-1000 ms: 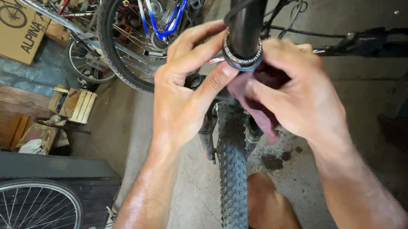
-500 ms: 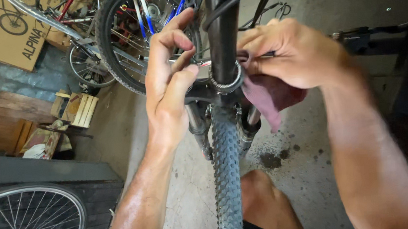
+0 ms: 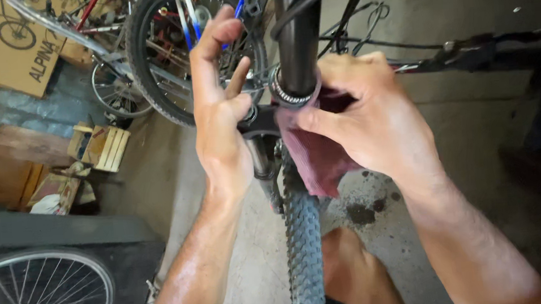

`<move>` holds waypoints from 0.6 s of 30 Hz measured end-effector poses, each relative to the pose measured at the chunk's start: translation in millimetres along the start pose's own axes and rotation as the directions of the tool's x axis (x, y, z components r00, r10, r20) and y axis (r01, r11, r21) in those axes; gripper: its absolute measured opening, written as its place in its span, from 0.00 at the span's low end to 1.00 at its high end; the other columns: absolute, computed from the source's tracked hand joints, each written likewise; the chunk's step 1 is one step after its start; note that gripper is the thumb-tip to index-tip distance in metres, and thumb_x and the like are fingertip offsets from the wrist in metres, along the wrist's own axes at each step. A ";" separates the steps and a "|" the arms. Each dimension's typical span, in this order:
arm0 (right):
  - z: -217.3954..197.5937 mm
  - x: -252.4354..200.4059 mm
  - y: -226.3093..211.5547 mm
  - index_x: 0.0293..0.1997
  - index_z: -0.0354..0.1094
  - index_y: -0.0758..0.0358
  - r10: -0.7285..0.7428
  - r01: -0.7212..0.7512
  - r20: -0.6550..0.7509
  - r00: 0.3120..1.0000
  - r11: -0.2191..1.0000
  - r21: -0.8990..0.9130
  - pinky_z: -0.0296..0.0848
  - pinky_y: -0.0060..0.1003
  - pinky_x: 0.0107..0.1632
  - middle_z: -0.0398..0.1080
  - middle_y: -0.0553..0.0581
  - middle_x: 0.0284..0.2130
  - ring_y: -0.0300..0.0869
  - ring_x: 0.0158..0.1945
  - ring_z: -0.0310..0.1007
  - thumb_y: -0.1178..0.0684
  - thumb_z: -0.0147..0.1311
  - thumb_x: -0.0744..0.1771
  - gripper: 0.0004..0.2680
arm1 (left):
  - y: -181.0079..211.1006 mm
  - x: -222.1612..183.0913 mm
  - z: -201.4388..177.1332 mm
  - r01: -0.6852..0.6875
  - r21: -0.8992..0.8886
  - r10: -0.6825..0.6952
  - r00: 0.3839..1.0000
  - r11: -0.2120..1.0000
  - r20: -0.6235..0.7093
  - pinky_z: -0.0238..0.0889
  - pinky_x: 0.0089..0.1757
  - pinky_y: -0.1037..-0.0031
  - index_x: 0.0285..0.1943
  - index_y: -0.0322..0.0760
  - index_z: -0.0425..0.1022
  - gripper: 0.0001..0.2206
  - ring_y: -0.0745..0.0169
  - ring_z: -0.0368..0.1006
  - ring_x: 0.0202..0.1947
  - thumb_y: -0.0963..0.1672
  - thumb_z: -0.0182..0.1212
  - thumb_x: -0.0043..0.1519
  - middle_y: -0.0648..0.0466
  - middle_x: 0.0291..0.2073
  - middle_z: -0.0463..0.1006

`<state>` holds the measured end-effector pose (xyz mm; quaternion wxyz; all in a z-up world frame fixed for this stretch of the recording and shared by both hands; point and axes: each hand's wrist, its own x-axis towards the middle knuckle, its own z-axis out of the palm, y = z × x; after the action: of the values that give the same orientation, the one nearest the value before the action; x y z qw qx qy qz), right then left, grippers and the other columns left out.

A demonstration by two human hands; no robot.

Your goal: The person cleans a bicycle by wiping the frame and components with a cloth.

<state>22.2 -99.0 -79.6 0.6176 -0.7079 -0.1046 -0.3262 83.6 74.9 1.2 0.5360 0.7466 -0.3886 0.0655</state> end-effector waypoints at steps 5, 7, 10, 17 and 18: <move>-5.5 -3.6 7.4 0.40 0.79 0.52 -0.197 0.198 0.046 0.979 0.980 -0.012 0.62 0.33 0.56 0.79 0.40 0.33 0.33 0.38 0.78 0.59 0.67 0.73 0.06 | 11.1 -6.8 3.8 -0.136 0.384 0.121 0.991 0.913 0.064 0.45 0.84 0.29 0.59 0.51 0.80 0.28 0.39 0.54 0.90 0.65 0.46 0.76 0.48 0.78 0.76; -4.0 -9.4 16.6 0.40 0.79 0.50 -0.150 0.151 0.031 0.988 0.987 -0.046 0.59 0.36 0.60 0.78 0.39 0.35 0.34 0.43 0.78 0.56 0.66 0.73 0.05 | 18.3 -10.9 5.3 -0.173 0.376 0.145 0.984 0.910 0.100 0.47 0.84 0.37 0.60 0.48 0.78 0.22 0.40 0.54 0.89 0.60 0.52 0.76 0.46 0.77 0.76; -1.4 -14.8 21.8 0.43 0.78 0.48 -0.114 0.115 0.019 0.993 0.991 -0.075 0.56 0.39 0.63 0.78 0.38 0.39 0.35 0.50 0.79 0.54 0.63 0.74 0.03 | 22.4 -14.0 2.0 -0.204 0.387 0.163 0.977 0.899 0.135 0.48 0.84 0.44 0.61 0.45 0.77 0.15 0.41 0.54 0.89 0.54 0.61 0.76 0.46 0.76 0.76; -5.5 -30.2 45.1 0.53 0.82 0.65 0.041 -0.008 -0.155 0.987 0.979 0.203 0.57 0.29 0.34 0.66 0.45 0.31 0.31 0.33 0.58 0.68 0.68 0.70 0.08 | 20.6 -14.4 -0.6 -0.214 0.412 0.161 0.974 0.886 0.159 0.50 0.84 0.45 0.62 0.45 0.79 0.14 0.43 0.56 0.89 0.53 0.65 0.75 0.50 0.76 0.76; -4.5 -30.6 46.4 0.53 0.82 0.65 0.042 -0.010 -0.155 0.987 0.979 0.204 0.57 0.29 0.34 0.66 0.45 0.31 0.31 0.33 0.58 0.68 0.68 0.70 0.08 | 20.3 -14.7 -0.7 -0.213 0.412 0.159 0.974 0.886 0.160 0.50 0.84 0.45 0.62 0.45 0.79 0.14 0.43 0.56 0.89 0.53 0.65 0.75 0.50 0.76 0.76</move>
<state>22.8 -105.4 -134.9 0.6970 -0.6146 -0.0784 -0.3610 60.4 80.5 9.1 0.3263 0.8075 -0.4665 0.1545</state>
